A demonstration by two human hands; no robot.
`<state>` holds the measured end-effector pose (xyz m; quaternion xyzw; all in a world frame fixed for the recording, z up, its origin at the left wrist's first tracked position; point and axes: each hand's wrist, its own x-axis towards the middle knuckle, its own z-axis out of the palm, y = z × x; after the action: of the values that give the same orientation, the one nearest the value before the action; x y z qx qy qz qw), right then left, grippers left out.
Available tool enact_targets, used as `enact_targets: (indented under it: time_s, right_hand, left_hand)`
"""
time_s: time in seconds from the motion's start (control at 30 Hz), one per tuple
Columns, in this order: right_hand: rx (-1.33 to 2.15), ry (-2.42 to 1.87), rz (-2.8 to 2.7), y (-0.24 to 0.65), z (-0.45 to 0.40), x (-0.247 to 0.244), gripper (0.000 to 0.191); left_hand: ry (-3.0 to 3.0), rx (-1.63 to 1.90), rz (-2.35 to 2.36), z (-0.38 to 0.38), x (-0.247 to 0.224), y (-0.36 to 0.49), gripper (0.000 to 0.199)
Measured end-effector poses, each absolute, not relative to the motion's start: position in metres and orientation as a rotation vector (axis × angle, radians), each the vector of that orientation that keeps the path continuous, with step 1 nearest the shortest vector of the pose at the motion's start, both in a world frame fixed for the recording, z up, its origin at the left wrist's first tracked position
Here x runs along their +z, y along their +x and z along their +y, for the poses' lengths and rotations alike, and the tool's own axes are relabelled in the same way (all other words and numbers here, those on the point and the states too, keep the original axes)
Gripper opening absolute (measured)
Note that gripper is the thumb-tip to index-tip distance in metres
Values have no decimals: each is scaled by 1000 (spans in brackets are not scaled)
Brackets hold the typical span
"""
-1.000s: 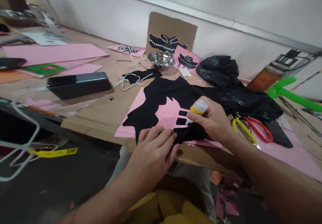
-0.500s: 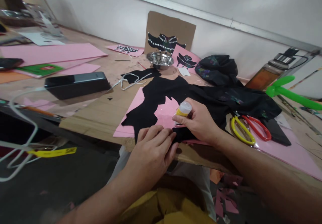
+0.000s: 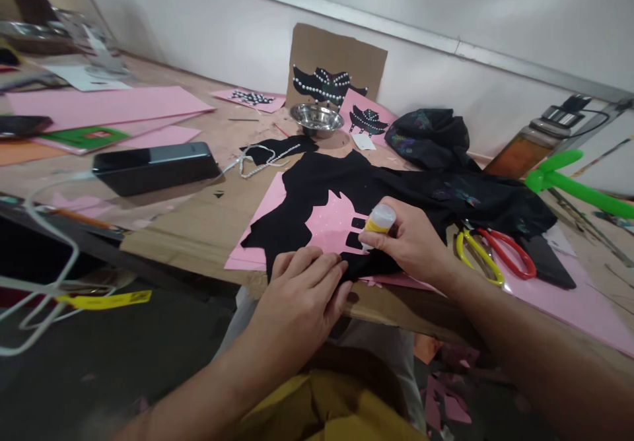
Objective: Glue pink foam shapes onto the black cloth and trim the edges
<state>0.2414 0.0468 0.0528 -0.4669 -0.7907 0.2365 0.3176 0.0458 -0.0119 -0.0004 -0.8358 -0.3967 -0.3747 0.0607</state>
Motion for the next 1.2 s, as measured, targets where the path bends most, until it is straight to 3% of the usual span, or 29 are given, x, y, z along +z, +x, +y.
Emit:
enact_targets:
  time_s: [1.2]
  right_hand:
    - [707, -1170, -1886, 229, 47, 53, 31]
  left_hand:
    - [-2531, -1085, -1237, -13, -1, 46, 21]
